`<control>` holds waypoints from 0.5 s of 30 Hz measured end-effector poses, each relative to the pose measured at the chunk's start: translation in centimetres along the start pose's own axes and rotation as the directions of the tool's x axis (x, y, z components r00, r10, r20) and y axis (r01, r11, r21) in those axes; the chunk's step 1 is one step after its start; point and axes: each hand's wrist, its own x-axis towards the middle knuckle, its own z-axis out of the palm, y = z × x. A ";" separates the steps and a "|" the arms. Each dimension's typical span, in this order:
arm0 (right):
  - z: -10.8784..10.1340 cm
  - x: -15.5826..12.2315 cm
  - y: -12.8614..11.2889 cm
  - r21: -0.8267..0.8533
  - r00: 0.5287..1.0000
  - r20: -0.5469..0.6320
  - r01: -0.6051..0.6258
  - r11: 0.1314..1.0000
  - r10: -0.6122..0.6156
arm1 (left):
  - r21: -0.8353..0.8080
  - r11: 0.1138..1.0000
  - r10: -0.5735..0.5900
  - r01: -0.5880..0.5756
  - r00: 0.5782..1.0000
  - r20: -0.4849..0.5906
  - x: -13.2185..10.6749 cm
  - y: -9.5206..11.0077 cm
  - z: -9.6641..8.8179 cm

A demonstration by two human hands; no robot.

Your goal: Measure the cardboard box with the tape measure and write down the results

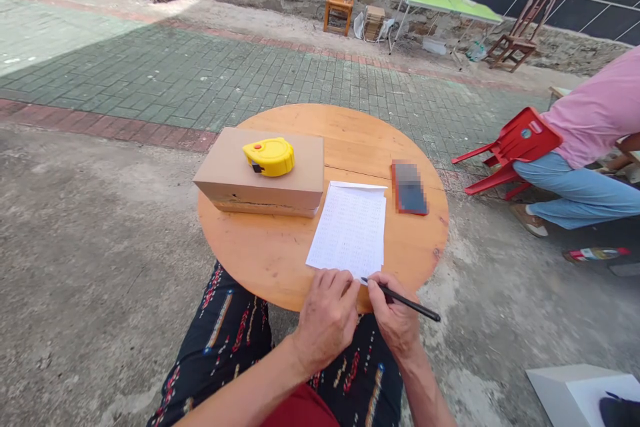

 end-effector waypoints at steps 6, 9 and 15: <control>0.0 -0.8 0.6 0.015 0.995 -0.103 -0.012 1.000 0.014 | 0.001 1.000 0.003 -0.003 1.000 -0.003 0.0 0.0 0.0; 0.1 -1.0 0.5 -0.014 0.995 -0.099 0.007 1.000 -0.008 | 0.000 1.000 0.007 -0.007 1.000 -0.008 0.0 -0.1 0.1; 0.1 -0.7 0.0 -0.021 0.997 -0.071 0.026 0.999 -0.027 | 0.010 1.000 0.002 -0.002 1.000 -0.002 0.0 0.0 0.0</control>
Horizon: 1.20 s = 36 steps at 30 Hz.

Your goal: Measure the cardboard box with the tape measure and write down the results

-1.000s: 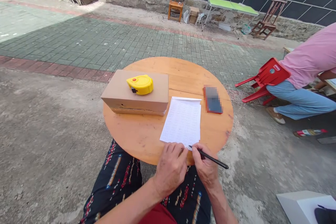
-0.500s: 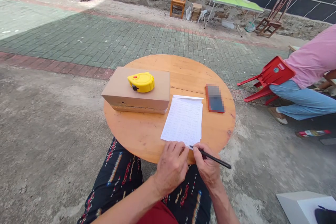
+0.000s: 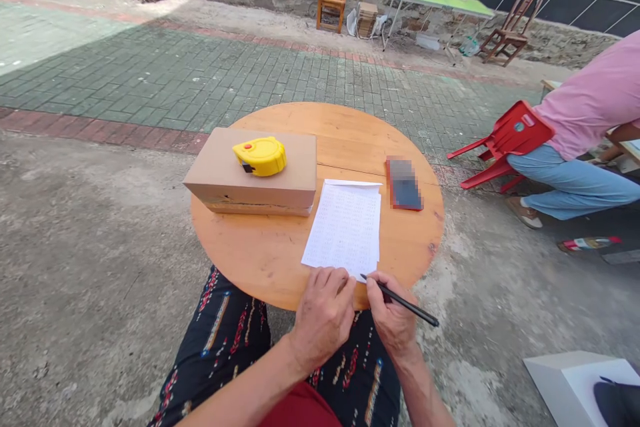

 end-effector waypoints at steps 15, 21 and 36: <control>0.0 0.1 -0.1 -0.027 0.999 0.049 0.003 1.000 -0.001 | 0.007 1.000 0.011 -0.011 1.000 0.011 0.1 0.0 -0.1; -0.4 0.1 0.1 0.050 0.995 0.035 -0.091 0.995 0.090 | 0.009 1.000 0.005 -0.006 1.000 0.016 0.1 0.0 -0.1; -1.6 0.2 0.2 0.042 0.999 0.053 -0.004 0.999 0.002 | 0.010 1.000 0.017 -0.017 1.000 0.001 0.1 0.0 -0.2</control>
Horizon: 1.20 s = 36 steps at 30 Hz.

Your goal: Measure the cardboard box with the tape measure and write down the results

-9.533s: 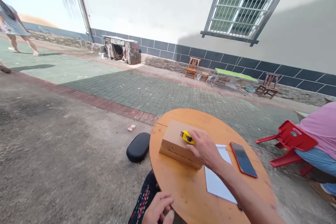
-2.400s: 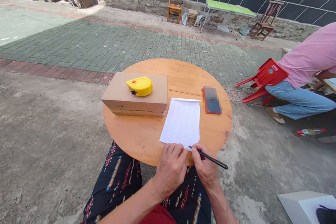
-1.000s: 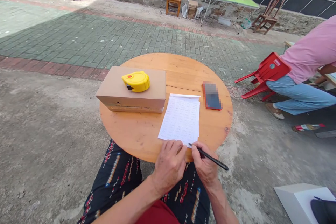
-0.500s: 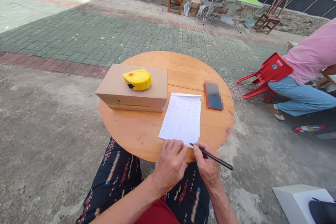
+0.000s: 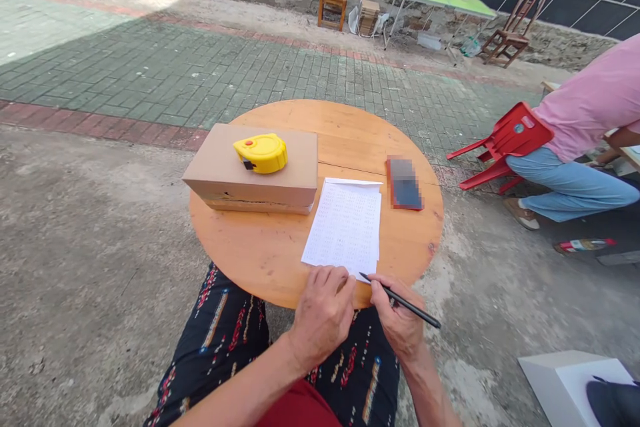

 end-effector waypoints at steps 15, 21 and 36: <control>0.3 0.3 -0.2 -0.015 1.000 0.021 0.011 1.000 -0.010 | -0.002 1.000 -0.011 0.011 1.000 0.015 0.0 0.0 -0.1; 0.3 0.4 -0.2 -0.012 0.999 0.034 0.041 0.999 -0.041 | -0.012 1.000 -0.011 0.011 1.000 0.022 0.0 0.0 -0.1; 0.8 -1.4 0.6 0.045 0.989 -0.123 -0.076 0.996 0.081 | 0.001 1.000 0.005 -0.005 1.000 -0.015 -0.1 0.0 0.2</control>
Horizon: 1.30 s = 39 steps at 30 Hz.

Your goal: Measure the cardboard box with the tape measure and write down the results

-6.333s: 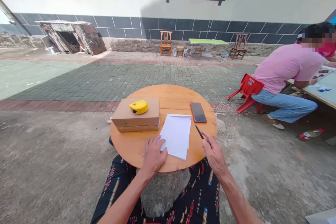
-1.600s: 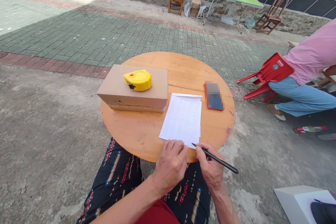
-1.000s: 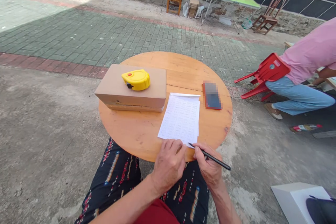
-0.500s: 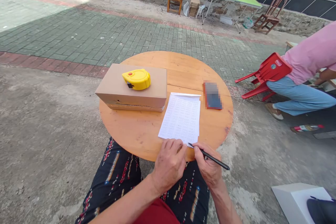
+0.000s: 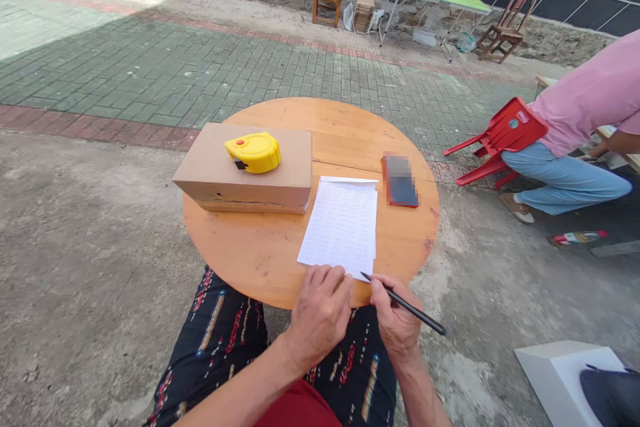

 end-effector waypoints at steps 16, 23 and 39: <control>0.3 0.6 -0.5 -0.041 0.996 0.057 0.071 0.997 -0.069 | -0.018 1.000 0.004 -0.004 1.000 -0.024 -0.1 0.0 0.0; 0.3 0.7 -0.4 -0.061 0.995 0.073 0.074 0.995 -0.069 | -0.016 1.000 0.005 -0.006 1.000 -0.027 0.0 -0.1 0.0; 0.1 0.9 -0.8 -0.052 0.995 0.084 0.058 0.997 -0.053 | -0.005 1.000 0.002 -0.002 1.000 -0.026 0.1 -0.1 0.0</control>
